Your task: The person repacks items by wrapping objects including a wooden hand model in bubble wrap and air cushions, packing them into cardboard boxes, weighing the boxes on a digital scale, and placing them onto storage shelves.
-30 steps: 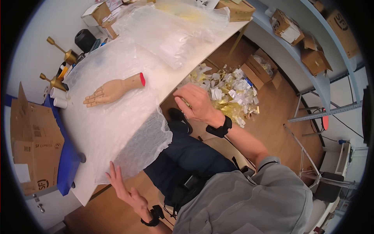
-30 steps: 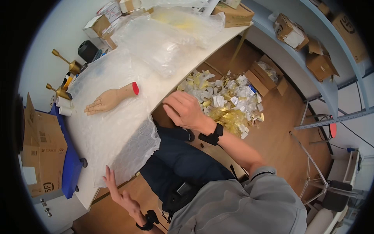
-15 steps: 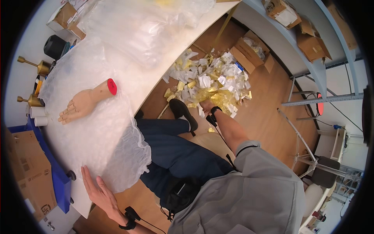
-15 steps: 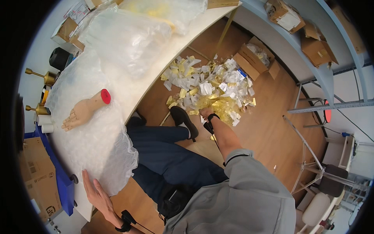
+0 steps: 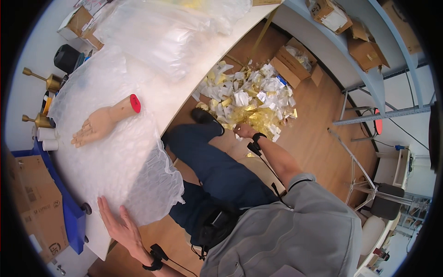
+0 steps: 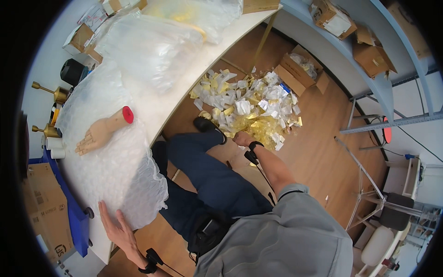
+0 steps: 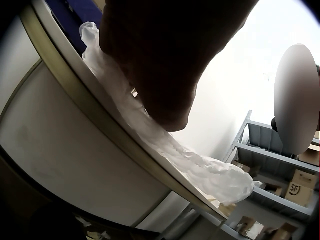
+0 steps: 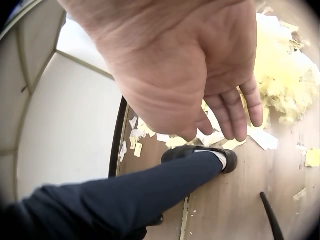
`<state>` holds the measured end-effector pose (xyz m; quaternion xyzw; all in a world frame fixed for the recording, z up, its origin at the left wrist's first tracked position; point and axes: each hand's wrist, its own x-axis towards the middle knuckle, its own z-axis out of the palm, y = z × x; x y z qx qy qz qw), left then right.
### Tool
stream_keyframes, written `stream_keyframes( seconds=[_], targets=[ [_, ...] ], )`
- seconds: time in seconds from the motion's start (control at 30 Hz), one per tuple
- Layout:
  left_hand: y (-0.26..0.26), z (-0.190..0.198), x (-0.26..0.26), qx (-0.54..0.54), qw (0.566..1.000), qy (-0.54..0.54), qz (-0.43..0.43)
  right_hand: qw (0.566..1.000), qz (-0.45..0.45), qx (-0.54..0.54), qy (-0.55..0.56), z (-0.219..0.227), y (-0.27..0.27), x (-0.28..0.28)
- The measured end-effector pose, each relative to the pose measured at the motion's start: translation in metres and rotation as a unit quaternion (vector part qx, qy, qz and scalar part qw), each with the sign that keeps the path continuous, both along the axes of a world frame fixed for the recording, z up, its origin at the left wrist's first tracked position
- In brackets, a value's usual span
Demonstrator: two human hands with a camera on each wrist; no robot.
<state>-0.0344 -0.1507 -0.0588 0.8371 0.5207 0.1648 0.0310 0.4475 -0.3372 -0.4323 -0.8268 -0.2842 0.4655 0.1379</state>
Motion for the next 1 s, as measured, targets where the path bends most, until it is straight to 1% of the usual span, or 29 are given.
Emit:
stream_keyframes(
  seconds=[0.03,0.07,0.13,0.17,0.2,0.33,0.4,0.5,0.63,0.83,0.9,0.93,0.97,1.0],
  targets=[
    [-0.001,-0.001,0.002,0.001,1.0,-0.004,0.004,0.999,0.007,0.036,-0.03,-0.001,-0.005,0.003],
    [-0.001,-0.001,0.004,0.002,1.0,-0.013,0.004,0.999,0.013,0.037,-0.033,-0.01,-0.012,0.009],
    [-0.004,0.001,0.002,0.007,1.0,-0.022,0.006,0.992,0.03,0.082,-0.096,-0.022,-0.023,0.019],
    [-0.004,-0.001,0.003,0.009,1.0,-0.02,0.01,0.996,0.003,0.069,-0.057,-0.004,-0.024,0.019],
    [-0.003,-0.002,0.004,0.012,1.0,-0.019,0.013,0.995,0.005,0.076,-0.061,0.014,-0.024,0.017],
    [-0.004,-0.004,0.003,0.016,1.0,-0.015,0.008,0.993,-0.011,0.103,-0.049,0.035,-0.036,0.013],
    [-0.003,-0.003,0.004,0.018,1.0,-0.02,0.001,0.997,-0.027,0.064,-0.021,0.044,-0.039,0.008],
    [-0.003,-0.006,0.002,0.027,0.999,-0.021,0.003,0.999,-0.006,0.05,-0.014,0.037,-0.045,-0.001],
    [-0.004,-0.005,0.002,0.027,0.999,-0.028,0.009,0.999,0.005,0.04,0.008,0.045,-0.042,-0.007],
    [-0.005,-0.008,0.002,0.034,0.999,-0.037,0.003,0.996,0.017,0.078,-0.025,0.051,-0.036,0.002],
    [-0.004,-0.011,0.002,0.044,0.999,-0.015,0.013,0.985,0.032,0.159,-0.057,0.057,-0.034,0.008],
    [-0.004,-0.01,0.003,0.057,0.998,-0.011,0.034,0.982,0.048,0.165,-0.082,0.061,-0.031,0.01],
    [-0.005,-0.01,0.008,0.06,0.998,-0.005,0.021,0.977,0.036,0.202,-0.065,0.067,-0.029,0.011],
    [-0.008,-0.006,0.011,0.063,0.998,0.003,0.012,0.982,0.025,0.183,-0.049,0.092,-0.022,0.008]
  ],
)
